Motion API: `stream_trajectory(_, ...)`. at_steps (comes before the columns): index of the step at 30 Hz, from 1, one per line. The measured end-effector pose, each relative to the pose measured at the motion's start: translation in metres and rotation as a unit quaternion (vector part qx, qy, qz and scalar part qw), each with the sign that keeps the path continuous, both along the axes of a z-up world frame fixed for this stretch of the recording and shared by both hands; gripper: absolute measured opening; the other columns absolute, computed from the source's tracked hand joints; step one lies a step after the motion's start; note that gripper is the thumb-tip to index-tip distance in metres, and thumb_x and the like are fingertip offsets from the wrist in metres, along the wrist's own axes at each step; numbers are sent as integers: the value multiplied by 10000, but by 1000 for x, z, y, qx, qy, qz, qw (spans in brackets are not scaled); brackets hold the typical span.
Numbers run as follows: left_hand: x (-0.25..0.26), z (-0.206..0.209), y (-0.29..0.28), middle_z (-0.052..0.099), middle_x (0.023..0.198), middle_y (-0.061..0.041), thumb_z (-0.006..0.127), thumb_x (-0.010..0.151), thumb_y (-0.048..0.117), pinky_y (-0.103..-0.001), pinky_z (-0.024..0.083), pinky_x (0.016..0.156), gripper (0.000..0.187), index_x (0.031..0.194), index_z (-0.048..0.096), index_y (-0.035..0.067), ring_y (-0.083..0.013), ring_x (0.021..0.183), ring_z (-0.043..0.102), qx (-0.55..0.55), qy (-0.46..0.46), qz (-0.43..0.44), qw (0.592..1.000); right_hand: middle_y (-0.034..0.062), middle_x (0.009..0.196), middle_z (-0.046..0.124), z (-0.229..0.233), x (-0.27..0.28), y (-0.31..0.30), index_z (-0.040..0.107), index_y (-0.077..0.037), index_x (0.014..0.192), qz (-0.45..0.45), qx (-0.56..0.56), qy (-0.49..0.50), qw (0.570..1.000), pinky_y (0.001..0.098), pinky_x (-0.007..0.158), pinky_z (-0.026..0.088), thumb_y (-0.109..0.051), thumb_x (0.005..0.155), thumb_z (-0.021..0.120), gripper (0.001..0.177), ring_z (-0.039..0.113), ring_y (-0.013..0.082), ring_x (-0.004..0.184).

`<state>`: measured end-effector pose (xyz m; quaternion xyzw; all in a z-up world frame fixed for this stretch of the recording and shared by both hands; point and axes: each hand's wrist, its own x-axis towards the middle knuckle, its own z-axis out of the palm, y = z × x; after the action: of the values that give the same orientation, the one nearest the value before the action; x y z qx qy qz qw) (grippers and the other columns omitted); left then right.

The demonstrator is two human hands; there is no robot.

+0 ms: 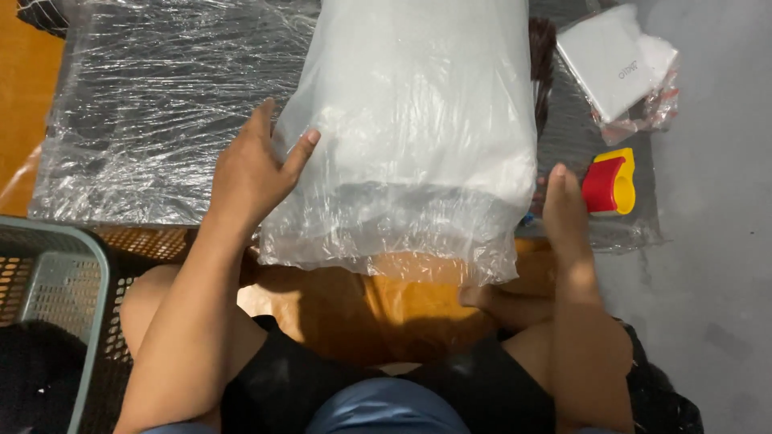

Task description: Wrapping a white pillow or foam cushion in protective plastic wrap on a floor-level workspace.

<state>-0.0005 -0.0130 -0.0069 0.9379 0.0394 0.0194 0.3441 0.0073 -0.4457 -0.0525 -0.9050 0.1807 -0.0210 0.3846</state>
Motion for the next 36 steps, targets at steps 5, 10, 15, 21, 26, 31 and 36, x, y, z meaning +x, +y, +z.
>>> stream_trajectory(5,-5,-1,4,629,1132,-311,669,1062,406,-575,552,791,683,1384,514,-176,-463,1056,677,-9,-122,-25,992,251,1094,669,-21,-19,-27,584,-31,1211,31,-91,-33,995,571,948,477,-527,1130,492,511,635,449,1113)
stream_trajectory(10,-10,-7,5,602,1073,-253,724,1042,295,-581,538,760,561,1351,559,-143,-479,1000,654,-19,-184,-55,981,220,1009,698,-13,-32,-21,665,-72,1051,68,-153,26,986,561,957,482,-534,1131,440,520,641,439,1101)
stream_trajectory(15,-11,-8,-4,608,1031,-173,784,1016,126,-427,555,787,363,1285,652,-79,-363,982,665,-47,-328,-105,938,191,768,678,11,-39,-7,661,-51,810,85,-124,15,988,516,884,500,-451,1153,388,594,683,416,923)
stream_trajectory(21,-12,2,-20,630,940,-138,773,1003,151,-435,549,759,317,1234,688,-49,-338,872,662,-37,-379,-164,910,68,620,584,14,-41,-7,604,-96,785,84,-79,-51,992,369,667,489,-436,1194,474,548,609,241,618)
stream_trajectory(26,-16,28,-30,614,891,-106,741,1017,81,-336,497,712,248,1208,676,-63,-225,794,600,-42,-375,-162,912,61,817,597,62,-65,52,563,-35,922,283,-95,-174,938,308,703,499,-227,822,847,357,565,181,728)
stream_trajectory(31,3,19,-38,629,865,-97,720,1012,48,-312,493,680,202,1177,682,-63,-200,755,587,-64,-391,-148,906,139,1024,530,40,-66,113,593,14,1167,453,-260,-220,824,425,937,410,-292,788,841,546,517,286,940)
stream_trajectory(36,5,17,-49,639,856,-97,735,995,37,-307,488,658,213,1174,693,-71,-193,731,587,-86,-387,-170,902,87,928,605,35,-52,112,642,-65,1000,358,-287,-313,831,424,856,445,-105,926,656,85,590,287,860)
